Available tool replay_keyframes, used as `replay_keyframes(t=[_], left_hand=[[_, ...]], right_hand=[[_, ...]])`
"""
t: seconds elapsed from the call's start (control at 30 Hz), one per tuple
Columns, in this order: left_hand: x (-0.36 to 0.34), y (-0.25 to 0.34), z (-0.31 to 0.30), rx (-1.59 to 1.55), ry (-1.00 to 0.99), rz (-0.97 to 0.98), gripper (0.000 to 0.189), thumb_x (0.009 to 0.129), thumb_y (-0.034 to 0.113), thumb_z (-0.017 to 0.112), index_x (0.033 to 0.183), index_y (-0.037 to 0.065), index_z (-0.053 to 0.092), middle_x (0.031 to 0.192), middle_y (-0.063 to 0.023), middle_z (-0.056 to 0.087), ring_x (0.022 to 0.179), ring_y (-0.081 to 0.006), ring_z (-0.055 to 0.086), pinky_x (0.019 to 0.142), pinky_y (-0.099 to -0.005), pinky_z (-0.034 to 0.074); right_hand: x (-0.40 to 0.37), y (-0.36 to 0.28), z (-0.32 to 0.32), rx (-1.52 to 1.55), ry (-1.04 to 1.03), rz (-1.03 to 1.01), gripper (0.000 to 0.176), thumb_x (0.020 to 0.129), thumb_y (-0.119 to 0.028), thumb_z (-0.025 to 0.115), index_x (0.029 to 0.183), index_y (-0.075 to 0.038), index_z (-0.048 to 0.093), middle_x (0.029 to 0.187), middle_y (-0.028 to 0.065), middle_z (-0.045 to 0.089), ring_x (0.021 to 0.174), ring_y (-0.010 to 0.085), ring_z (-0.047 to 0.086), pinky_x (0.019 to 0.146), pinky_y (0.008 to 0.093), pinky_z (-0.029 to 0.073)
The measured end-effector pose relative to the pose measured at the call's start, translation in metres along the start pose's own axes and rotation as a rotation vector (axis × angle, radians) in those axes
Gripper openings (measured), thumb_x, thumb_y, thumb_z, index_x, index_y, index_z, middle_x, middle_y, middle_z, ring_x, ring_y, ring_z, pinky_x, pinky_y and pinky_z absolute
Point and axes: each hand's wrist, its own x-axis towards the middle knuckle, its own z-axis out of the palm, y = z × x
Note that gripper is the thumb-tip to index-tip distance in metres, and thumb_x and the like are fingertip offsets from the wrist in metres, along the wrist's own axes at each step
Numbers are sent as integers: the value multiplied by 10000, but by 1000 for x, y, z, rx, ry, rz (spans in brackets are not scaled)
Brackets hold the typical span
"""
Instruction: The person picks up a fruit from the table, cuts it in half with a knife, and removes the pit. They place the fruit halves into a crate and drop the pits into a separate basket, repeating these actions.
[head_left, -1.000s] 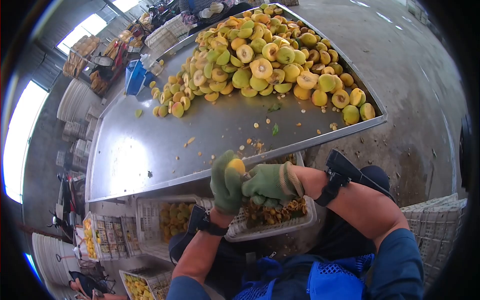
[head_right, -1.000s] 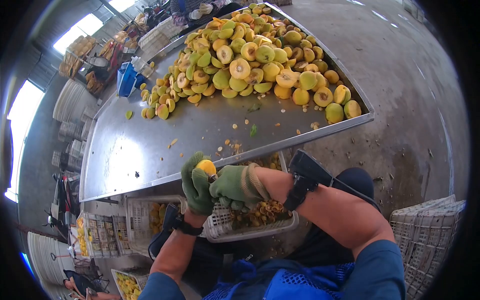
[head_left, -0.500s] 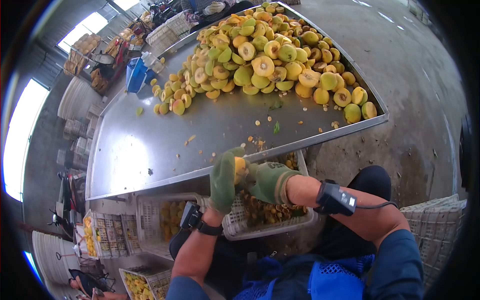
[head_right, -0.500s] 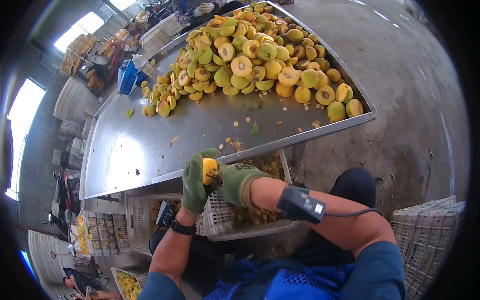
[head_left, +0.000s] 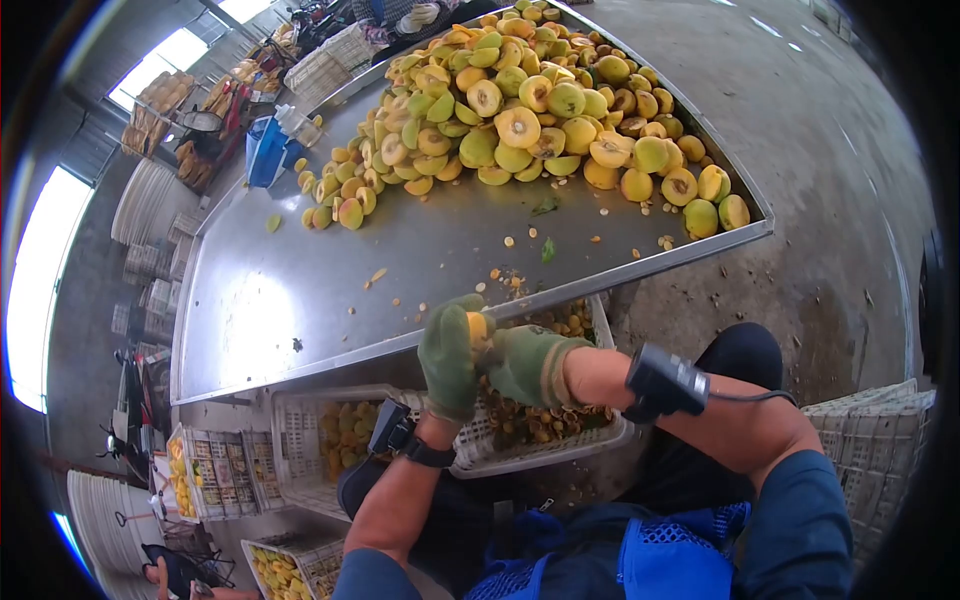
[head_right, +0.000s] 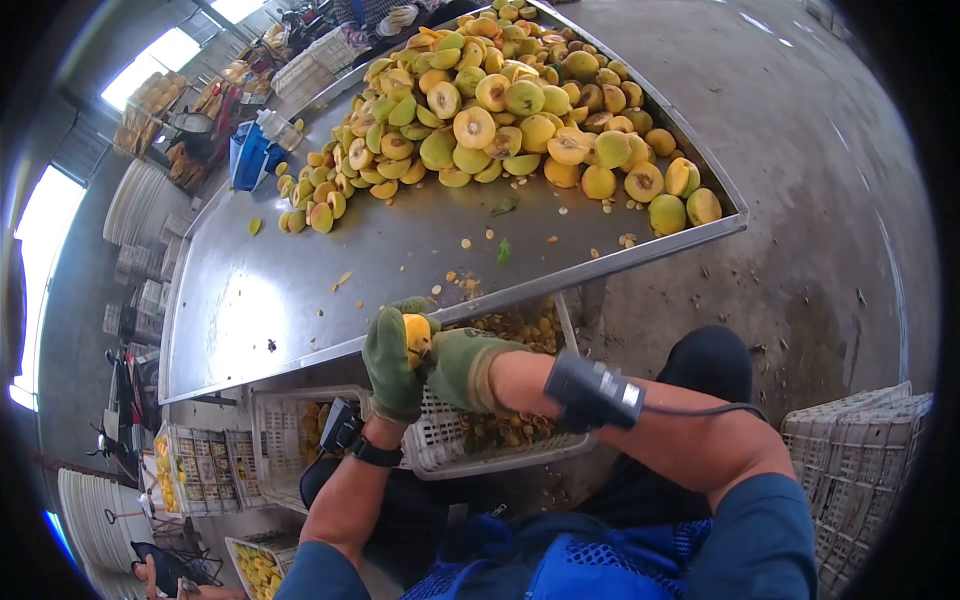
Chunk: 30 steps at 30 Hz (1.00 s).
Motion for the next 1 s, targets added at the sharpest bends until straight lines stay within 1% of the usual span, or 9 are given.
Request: replay_keyframes(t=[0.03, 0.17, 0.3, 0.43, 0.5, 0.57, 0.63, 0.77, 1.0], left_hand=[[1, 1, 0, 118, -6, 104, 444, 1057, 396, 543, 1156, -31, 616, 935, -118, 714, 827, -200, 690, 764, -342, 564], [1, 17, 0, -211, -30, -218, 449, 1003, 409, 631, 1150, -16, 625, 970, -121, 707, 850, -226, 692, 774, -350, 561], [1, 15, 0, -228, -10, -251, 480, 976, 430, 667, 1154, -13, 627, 995, -120, 701, 853, -235, 689, 775, -352, 558], [2, -2, 0, 106, 35, 129, 517, 973, 467, 659, 1158, -16, 628, 966, -114, 698, 852, -237, 690, 772, -356, 551], [-4, -7, 5, -190, 61, -151, 514, 975, 464, 656, 1150, -19, 632, 961, -110, 698, 855, -228, 688, 769, -351, 552], [-2, -8, 4, -204, 42, -154, 503, 975, 443, 664, 1165, -21, 624, 983, -114, 700, 864, -220, 687, 771, -347, 557], [4, -3, -3, 63, -16, 113, 489, 972, 404, 682, 1202, -21, 605, 1032, -125, 703, 876, -211, 686, 778, -342, 565], [-2, 3, -3, -328, -73, -233, 527, 960, 372, 708, 1285, -10, 547, 1121, -148, 695, 896, -218, 688, 792, -351, 570], [1, -3, -3, -38, -4, 76, 497, 978, 384, 691, 1247, -18, 574, 1044, -124, 703, 863, -199, 687, 786, -339, 569]], right_hand=[[-7, -12, -6, -12, 46, 75, 303, 898, -180, 620, 1186, -103, 673, 1034, 189, 726, 976, 397, 690, 852, 465, 544], [-8, -14, -6, -32, 44, 165, 378, 896, -169, 633, 1266, -95, 613, 1010, 204, 723, 953, 406, 692, 833, 480, 540], [6, 6, 18, 20, 82, 25, 288, 885, -149, 628, 1163, -89, 668, 994, 190, 725, 939, 388, 694, 818, 455, 546], [12, 16, 7, 80, 11, -155, 202, 879, -152, 622, 1050, -85, 707, 985, 180, 727, 919, 368, 694, 808, 434, 550], [13, 19, 10, 97, -13, -168, 196, 879, -160, 626, 1040, -87, 711, 982, 181, 727, 916, 367, 694, 806, 432, 551], [17, 18, 12, 89, -19, -113, 222, 882, -175, 636, 1078, -95, 700, 983, 189, 726, 921, 375, 696, 806, 439, 551], [10, 5, 7, -20, 52, 14, 254, 886, -185, 646, 1121, -99, 686, 984, 198, 725, 925, 385, 696, 811, 447, 549], [0, -10, -7, -57, 30, 117, 369, 899, -261, 639, 1185, -30, 666, 1104, 225, 720, 1013, 420, 699, 855, 456, 570], [18, 17, 23, 130, 20, -60, 200, 914, -163, 646, 1075, -52, 689, 1027, 179, 722, 932, 364, 694, 801, 418, 553]])
